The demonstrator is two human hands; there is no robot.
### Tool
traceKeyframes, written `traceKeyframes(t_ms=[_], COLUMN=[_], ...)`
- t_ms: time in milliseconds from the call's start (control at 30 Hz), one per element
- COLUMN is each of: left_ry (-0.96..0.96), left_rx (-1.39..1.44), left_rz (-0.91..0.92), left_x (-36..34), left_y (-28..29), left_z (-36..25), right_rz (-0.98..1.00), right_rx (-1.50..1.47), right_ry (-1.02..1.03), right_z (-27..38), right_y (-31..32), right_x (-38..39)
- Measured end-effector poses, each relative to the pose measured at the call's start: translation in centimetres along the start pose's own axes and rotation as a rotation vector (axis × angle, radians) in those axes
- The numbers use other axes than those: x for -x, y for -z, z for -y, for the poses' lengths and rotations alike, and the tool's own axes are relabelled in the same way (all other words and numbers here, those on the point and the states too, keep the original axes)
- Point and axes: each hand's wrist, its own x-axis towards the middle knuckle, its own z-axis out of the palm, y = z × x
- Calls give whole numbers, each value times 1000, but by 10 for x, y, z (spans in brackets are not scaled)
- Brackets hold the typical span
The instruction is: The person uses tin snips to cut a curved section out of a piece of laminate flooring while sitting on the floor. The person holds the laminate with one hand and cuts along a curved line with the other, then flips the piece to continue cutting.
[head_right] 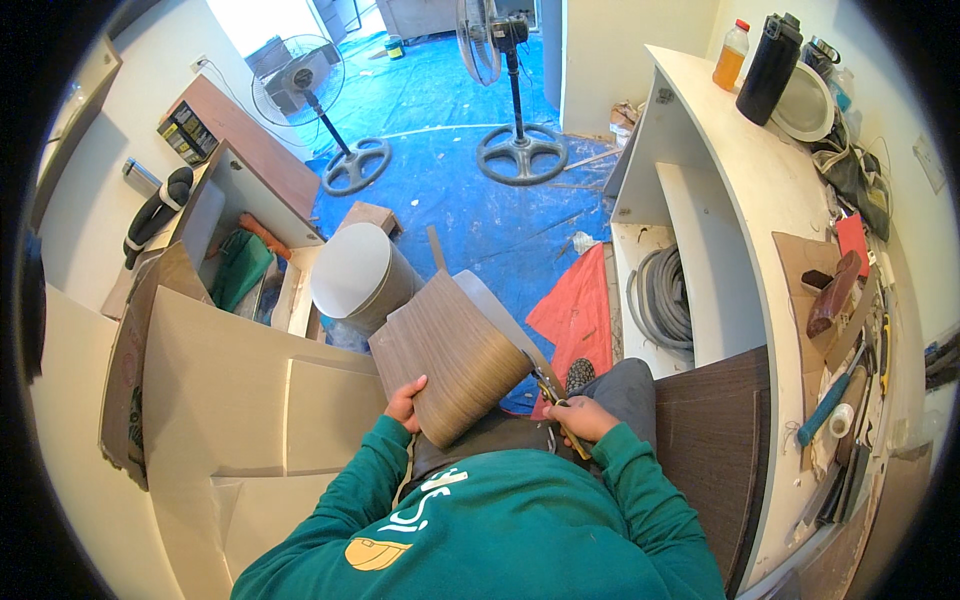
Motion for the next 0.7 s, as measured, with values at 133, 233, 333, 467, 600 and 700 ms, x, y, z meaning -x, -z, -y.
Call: traceKeyframes(t_ms=[133,233,333,467,600,700], left_ry=[-5,-1,1,-9,-14,-15], left_rx=[-4,-5,-8,-24,-35,-34], left_rz=[-26,-34,-23,-32,-33,-43], left_x=[0,0,-1,-4,-5,-5], left_y=[-2,-1,1,7,7,7], left_z=[0,0,0,1,1,1], right_rz=[10,22,26,38,38,31], right_rx=[4,25,35,-21,-2,1], right_ry=[-1,4,7,8,14,8], right_z=[-5,-4,-5,-5,-8,-6], right_y=[2,2,2,1,3,2], right_x=[-4,-5,-6,-5,-9,-6])
